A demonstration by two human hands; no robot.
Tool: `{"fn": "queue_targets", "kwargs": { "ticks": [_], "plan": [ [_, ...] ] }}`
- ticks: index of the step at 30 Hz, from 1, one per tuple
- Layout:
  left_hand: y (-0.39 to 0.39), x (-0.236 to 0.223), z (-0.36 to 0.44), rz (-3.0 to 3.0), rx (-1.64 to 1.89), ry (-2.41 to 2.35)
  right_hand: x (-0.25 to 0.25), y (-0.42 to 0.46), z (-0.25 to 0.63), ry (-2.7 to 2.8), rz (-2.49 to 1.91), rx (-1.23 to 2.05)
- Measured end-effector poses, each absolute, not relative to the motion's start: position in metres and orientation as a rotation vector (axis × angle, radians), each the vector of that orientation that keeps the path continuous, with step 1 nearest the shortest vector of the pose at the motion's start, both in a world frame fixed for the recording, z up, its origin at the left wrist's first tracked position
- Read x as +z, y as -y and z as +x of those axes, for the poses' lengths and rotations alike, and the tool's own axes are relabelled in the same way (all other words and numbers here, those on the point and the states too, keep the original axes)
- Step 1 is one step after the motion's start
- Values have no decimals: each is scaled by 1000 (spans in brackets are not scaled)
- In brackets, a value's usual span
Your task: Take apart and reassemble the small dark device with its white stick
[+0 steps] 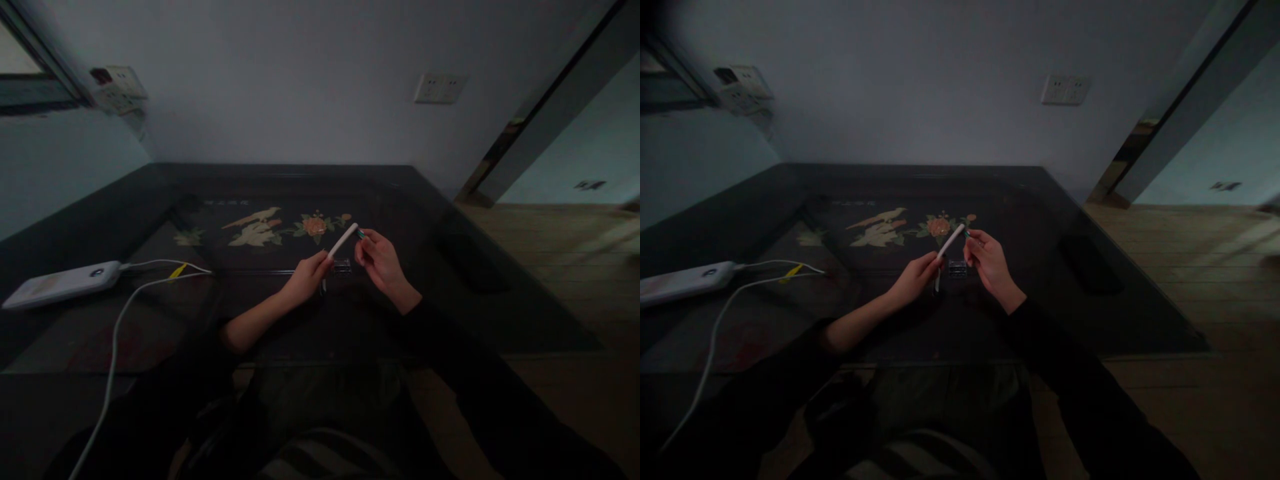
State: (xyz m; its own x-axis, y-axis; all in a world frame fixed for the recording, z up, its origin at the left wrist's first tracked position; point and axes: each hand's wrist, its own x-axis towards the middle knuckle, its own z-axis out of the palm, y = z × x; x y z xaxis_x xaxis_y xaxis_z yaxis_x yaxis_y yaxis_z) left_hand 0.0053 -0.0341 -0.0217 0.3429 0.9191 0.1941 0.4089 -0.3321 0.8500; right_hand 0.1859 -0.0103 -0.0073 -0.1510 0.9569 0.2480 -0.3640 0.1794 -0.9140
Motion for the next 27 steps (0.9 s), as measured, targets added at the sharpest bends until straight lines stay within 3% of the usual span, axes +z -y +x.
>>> {"fn": "queue_targets", "kwargs": {
  "ticks": [27],
  "plan": [
    [34,-23,5,1889,916,-1164,-10,9,186,1191,-647,1347]
  ]
}}
